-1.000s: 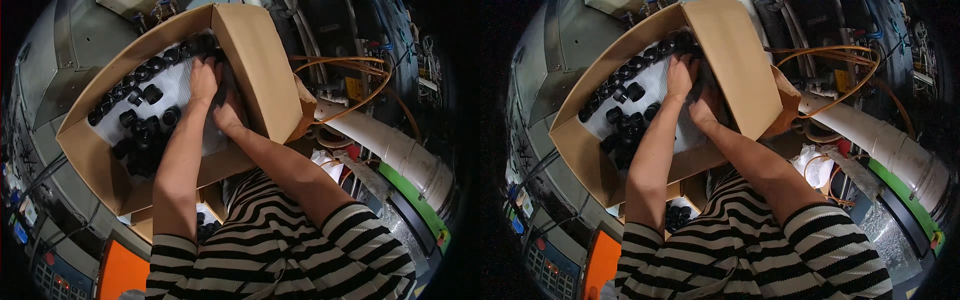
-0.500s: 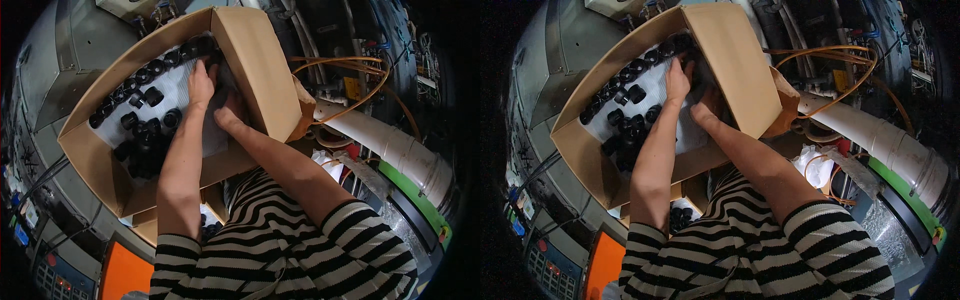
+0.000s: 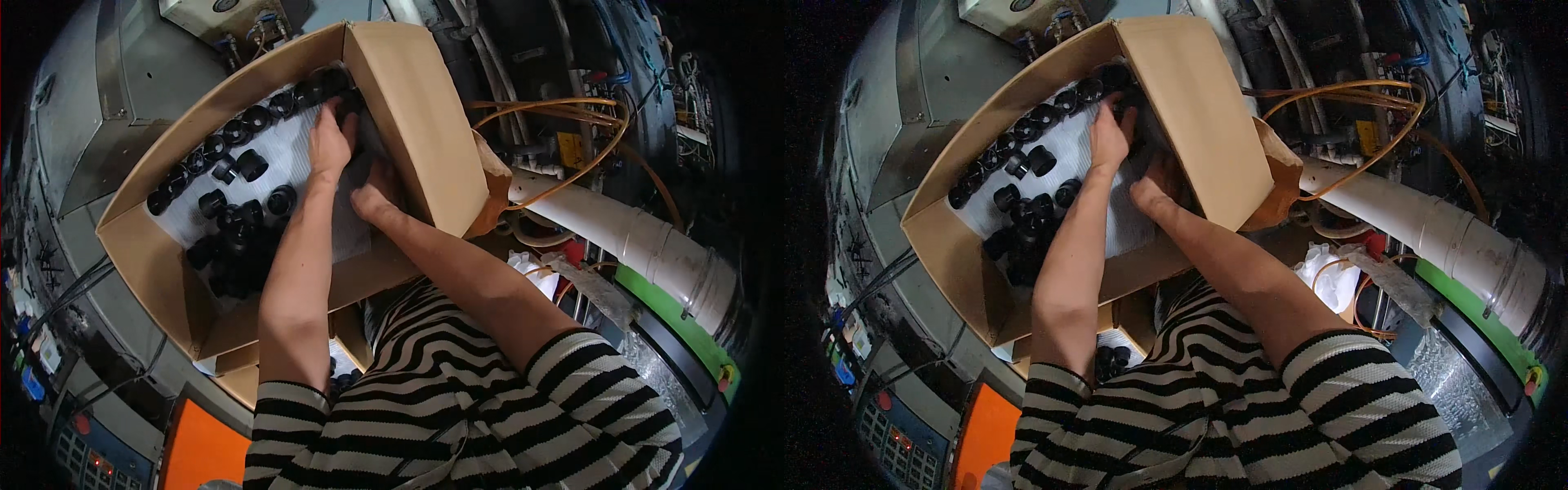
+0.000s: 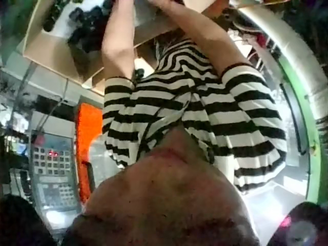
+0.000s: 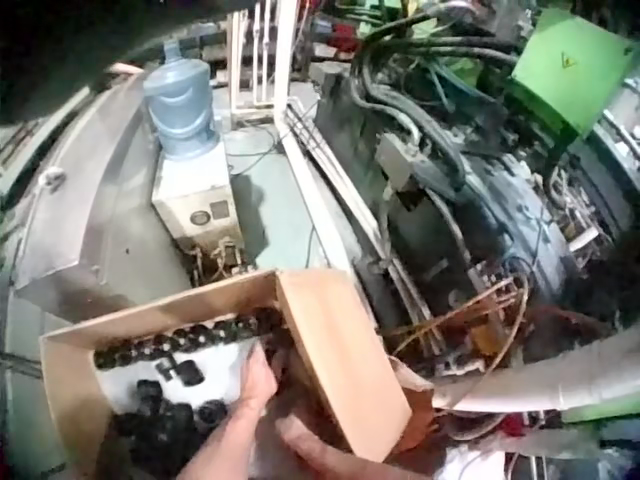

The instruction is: The person trims plastic parts using pliers, arranges them inside cardboard boxes by hand, and opens an injection molding machine to extract and trim newly molded parts.

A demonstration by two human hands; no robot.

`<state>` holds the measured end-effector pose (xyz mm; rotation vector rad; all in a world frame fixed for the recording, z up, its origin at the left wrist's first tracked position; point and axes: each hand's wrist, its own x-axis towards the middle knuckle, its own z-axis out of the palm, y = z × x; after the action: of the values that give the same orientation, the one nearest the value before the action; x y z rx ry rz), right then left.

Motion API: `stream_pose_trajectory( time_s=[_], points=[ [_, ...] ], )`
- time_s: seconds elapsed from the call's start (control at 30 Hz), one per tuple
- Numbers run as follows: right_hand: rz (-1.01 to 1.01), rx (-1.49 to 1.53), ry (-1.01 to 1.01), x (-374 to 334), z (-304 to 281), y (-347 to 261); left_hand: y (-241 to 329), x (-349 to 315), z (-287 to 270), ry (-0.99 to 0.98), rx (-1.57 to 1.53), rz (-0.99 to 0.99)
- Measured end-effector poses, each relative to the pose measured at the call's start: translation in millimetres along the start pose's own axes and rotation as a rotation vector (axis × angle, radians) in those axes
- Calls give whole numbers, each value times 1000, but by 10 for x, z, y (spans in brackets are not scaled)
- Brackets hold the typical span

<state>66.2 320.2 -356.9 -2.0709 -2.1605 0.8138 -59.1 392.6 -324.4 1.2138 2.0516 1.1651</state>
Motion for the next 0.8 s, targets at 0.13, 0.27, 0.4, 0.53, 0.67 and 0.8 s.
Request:
stream_pose_trajectory(
  time_s=[0.13,0.27,0.4,0.53,0.67,0.8],
  points=[
    [-160,-76,257,67,45,14,-40,32,-6,-30,93,100],
    [-52,-45,-181,89,-35,-53,15,-96,-125,55,261,192],
    [-765,-946,-768,104,162,-59,90,-131,-429,58,311,87],
    [-92,-148,15,161,438,305,502,81,-425,-119,456,-154],
    [64,130,-335,79,438,143,187,-33,-516,-66,575,-184],
    [-24,-56,-272,164,884,402,125,-85,-389,20,397,-222]
  ],
)
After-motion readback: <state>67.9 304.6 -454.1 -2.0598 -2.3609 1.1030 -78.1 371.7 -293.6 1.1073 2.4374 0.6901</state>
